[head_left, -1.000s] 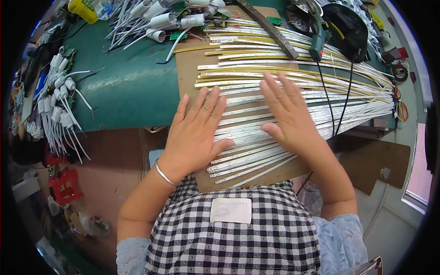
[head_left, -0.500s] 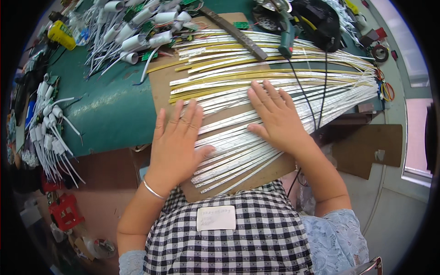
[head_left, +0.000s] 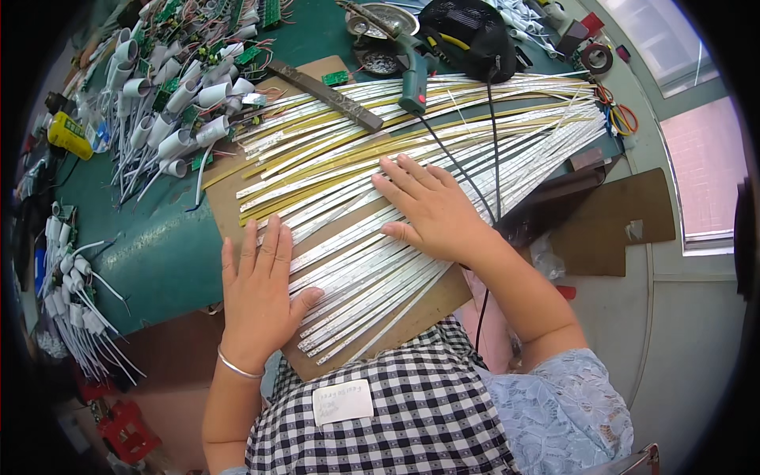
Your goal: The person arranges multiple white LED light strips on a cardboard sheet and then uses a soldering iron to attach wires to the ends of the strips. The person handles the strips and the soldering iron with both hands, focusing on the connection points.
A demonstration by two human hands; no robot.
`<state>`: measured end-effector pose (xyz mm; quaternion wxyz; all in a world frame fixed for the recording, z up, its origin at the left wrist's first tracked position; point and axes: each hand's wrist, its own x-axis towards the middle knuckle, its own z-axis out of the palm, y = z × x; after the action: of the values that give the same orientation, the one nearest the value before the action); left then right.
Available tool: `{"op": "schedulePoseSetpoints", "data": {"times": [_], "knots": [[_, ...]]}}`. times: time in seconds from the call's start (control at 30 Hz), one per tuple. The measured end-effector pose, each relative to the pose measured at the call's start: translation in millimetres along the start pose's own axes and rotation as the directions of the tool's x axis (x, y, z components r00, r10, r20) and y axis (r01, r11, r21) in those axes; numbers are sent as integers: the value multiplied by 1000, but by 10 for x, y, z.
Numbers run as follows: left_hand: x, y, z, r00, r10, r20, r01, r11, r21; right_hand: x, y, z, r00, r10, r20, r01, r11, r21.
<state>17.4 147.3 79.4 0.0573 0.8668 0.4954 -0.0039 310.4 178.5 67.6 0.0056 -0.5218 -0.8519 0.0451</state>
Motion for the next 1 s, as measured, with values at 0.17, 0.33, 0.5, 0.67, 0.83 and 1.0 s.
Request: {"op": "schedulePoseSetpoints", "data": {"times": [0.17, 0.33, 0.5, 0.67, 0.83, 1.0], "knots": [[99, 74, -142, 998, 17, -64, -19, 1000, -22, -17, -4, -8, 1000, -6, -22, 6, 1000, 30], [269, 11, 119, 998, 34, -55, -39, 995, -90, -10, 11, 59, 999, -5, -50, 7, 999, 35], [249, -19, 124, 998, 58, -9, -58, 997, -51, -65, 574, -60, 780, 166, -603, 47, 946, 320], [283, -2, 166, 998, 61, -26, -63, 996, -70, -454, 1928, -163, 569, 506, -648, -528, 829, 184], [288, 33, 82, 999, 35, 21, -33, 995, -89, -398, 2343, -308, 834, 524, -172, -537, 843, -32], [265, -9, 138, 998, 65, 4, -65, 996, -58, -128, 2302, -552, 886, 437, 155, -353, 853, -385]]}}
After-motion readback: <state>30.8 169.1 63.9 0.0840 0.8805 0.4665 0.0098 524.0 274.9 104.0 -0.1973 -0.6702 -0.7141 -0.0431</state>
